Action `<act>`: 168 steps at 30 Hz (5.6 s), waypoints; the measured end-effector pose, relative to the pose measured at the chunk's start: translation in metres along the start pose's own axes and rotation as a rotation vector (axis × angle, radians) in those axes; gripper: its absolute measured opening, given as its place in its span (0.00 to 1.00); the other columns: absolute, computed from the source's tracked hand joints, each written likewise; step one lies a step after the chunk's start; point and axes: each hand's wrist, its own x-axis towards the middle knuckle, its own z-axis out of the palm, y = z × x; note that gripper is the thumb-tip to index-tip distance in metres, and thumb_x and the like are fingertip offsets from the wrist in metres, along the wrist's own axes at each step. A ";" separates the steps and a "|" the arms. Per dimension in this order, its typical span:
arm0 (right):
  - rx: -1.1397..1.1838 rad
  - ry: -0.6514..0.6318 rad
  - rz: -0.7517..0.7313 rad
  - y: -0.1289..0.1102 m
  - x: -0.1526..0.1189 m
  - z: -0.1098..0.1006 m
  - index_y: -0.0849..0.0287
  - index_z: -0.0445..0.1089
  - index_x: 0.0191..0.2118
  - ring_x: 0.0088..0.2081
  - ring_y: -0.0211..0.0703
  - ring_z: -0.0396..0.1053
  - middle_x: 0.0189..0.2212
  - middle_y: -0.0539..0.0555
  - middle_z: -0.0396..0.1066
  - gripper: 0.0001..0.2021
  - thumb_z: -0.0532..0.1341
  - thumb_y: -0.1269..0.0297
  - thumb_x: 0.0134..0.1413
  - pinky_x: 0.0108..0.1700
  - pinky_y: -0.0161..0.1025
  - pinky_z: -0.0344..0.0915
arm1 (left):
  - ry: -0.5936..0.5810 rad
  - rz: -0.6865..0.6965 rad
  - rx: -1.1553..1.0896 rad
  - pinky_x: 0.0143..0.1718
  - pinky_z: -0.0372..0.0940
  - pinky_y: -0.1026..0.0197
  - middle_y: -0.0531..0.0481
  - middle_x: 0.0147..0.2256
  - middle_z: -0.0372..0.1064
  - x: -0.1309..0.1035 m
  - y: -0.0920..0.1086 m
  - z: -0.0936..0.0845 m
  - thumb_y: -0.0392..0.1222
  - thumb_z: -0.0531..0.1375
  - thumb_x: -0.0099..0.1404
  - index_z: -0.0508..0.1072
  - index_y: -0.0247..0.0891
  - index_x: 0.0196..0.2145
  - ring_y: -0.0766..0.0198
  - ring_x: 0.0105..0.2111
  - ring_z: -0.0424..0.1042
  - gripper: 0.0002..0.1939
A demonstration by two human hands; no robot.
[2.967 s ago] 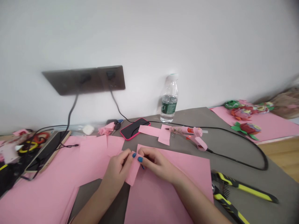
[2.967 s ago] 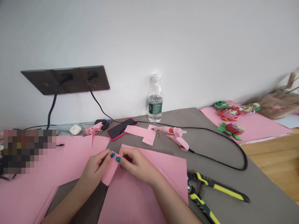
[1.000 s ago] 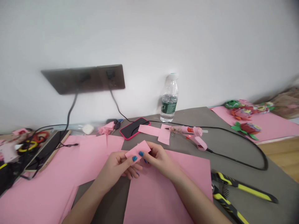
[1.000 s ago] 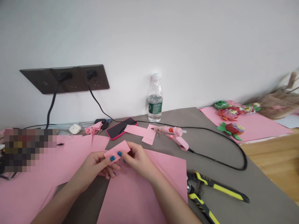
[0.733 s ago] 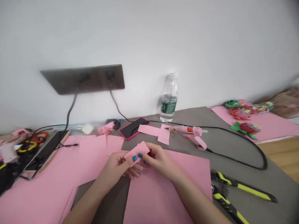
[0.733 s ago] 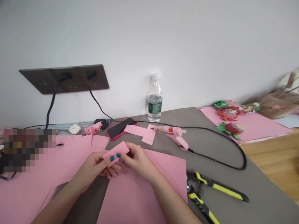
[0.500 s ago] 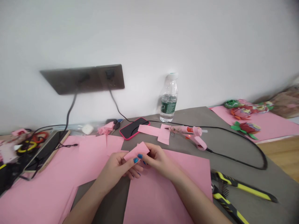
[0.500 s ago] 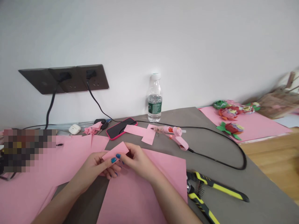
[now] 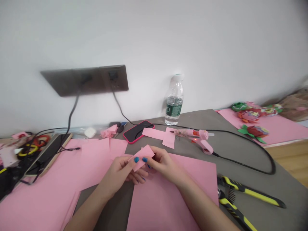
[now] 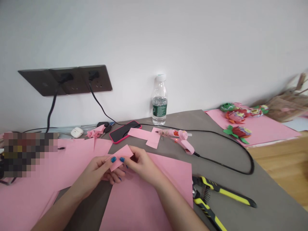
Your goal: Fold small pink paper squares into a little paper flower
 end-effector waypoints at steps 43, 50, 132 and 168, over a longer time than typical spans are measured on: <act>0.076 0.091 -0.027 0.004 0.004 -0.002 0.61 0.69 0.34 0.24 0.33 0.55 0.26 0.49 0.63 0.17 0.63 0.50 0.58 0.27 0.32 0.55 | 0.035 0.102 0.170 0.26 0.68 0.65 0.40 0.29 0.81 -0.001 -0.003 -0.003 0.56 0.60 0.65 0.77 0.32 0.31 0.62 0.24 0.77 0.21; 0.061 0.099 -0.028 0.001 0.004 -0.002 0.61 0.68 0.33 0.24 0.34 0.56 0.25 0.49 0.63 0.17 0.63 0.50 0.57 0.27 0.33 0.55 | 0.035 0.117 0.172 0.26 0.69 0.63 0.40 0.29 0.81 0.001 -0.005 -0.005 0.55 0.58 0.66 0.76 0.32 0.32 0.61 0.24 0.78 0.21; -0.250 -0.178 -0.076 0.000 -0.003 0.001 0.58 0.61 0.28 0.26 0.35 0.54 0.24 0.45 0.57 0.13 0.56 0.63 0.65 0.28 0.33 0.51 | 0.079 0.425 0.538 0.27 0.51 0.64 0.57 0.25 0.51 0.000 -0.008 -0.004 0.46 0.47 0.73 0.57 0.41 0.27 0.65 0.25 0.55 0.16; 0.098 0.271 -0.084 0.014 0.007 -0.009 0.57 0.56 0.23 0.23 0.36 0.49 0.22 0.45 0.51 0.19 0.58 0.52 0.60 0.26 0.34 0.49 | 0.166 0.418 0.300 0.22 0.46 0.65 0.60 0.20 0.48 0.004 -0.002 -0.016 0.47 0.50 0.70 0.56 0.41 0.23 0.68 0.20 0.48 0.18</act>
